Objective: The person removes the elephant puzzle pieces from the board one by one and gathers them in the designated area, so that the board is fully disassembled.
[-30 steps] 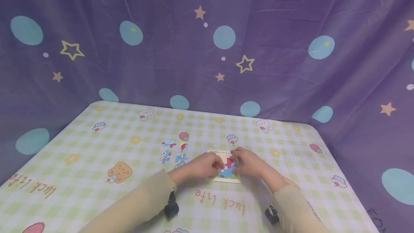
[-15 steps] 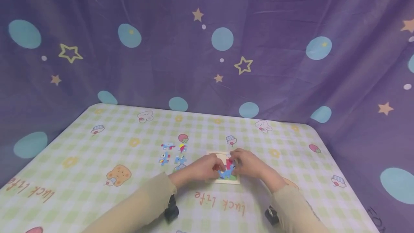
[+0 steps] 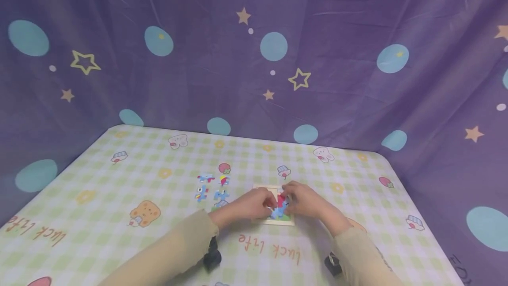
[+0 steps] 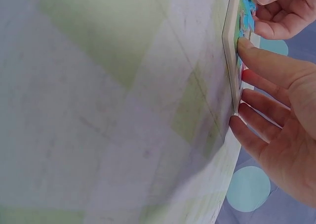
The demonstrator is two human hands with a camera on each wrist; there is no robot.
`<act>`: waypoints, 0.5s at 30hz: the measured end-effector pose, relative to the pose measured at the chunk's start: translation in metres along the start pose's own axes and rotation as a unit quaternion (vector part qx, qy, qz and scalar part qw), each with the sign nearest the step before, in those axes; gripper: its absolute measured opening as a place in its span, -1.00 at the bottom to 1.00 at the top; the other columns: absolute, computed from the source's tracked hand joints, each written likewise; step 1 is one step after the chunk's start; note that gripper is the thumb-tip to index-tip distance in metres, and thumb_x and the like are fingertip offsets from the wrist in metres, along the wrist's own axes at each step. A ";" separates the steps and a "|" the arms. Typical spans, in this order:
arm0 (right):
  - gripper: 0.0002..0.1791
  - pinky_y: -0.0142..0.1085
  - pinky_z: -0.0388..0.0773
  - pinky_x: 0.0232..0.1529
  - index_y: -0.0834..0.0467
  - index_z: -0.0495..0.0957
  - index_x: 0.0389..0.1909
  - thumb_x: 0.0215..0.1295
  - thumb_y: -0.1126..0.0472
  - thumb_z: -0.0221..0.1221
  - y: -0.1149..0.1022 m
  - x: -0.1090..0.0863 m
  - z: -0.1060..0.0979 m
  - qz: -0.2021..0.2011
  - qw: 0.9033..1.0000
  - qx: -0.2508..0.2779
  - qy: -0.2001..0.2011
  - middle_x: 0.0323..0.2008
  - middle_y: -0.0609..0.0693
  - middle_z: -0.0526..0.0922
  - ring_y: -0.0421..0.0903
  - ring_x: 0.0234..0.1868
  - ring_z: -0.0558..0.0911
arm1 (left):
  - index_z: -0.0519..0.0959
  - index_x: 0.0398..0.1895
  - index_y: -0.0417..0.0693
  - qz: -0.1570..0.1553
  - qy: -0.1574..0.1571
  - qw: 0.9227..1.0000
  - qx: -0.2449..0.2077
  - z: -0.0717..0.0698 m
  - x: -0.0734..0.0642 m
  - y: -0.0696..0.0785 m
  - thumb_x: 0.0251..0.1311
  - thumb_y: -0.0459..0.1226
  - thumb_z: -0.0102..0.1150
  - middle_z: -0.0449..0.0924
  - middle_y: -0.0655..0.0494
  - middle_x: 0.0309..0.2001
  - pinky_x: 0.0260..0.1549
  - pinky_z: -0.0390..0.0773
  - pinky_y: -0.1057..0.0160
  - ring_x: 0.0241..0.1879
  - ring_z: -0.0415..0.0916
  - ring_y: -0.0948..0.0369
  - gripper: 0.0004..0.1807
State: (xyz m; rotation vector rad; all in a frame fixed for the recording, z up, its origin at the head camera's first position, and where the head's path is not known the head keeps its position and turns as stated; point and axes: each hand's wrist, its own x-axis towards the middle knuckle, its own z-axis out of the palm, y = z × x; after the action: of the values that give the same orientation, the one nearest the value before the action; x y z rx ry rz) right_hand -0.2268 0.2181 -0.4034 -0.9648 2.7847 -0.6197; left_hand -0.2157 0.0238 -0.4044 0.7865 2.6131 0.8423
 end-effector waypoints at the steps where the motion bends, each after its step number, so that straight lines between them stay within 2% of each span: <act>1: -0.63 -0.03 0.37 0.04 0.16 0.57 -0.17 -0.08 0.21 0.35 0.000 0.000 0.000 0.001 1.000 0.000 -0.001 0.08 0.18 0.46 0.12 0.07 0.46 | 0.60 -0.41 -0.03 0.001 0.000 1.000 -0.004 0.000 0.000 0.000 0.01 -0.37 0.19 0.48 0.24 -0.49 -0.41 0.34 0.45 -0.47 0.34 0.37 -0.92; 15: -0.64 -0.02 0.38 0.03 0.14 0.57 -0.20 -0.09 0.20 0.36 -0.001 0.001 0.000 0.003 1.000 -0.001 -0.003 0.07 0.18 0.47 0.12 0.06 0.46 | 0.56 -0.34 0.03 0.035 0.011 0.999 0.001 -0.004 -0.005 -0.001 0.05 -0.41 0.12 0.40 0.26 -0.59 -0.58 0.26 0.45 -0.61 0.26 0.35 -0.84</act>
State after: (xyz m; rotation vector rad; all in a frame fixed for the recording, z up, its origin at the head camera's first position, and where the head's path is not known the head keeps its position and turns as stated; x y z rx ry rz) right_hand -0.2272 0.2172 -0.4030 -0.9566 2.7829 -0.6121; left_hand -0.2137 0.0178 -0.4013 0.8791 2.6196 0.8711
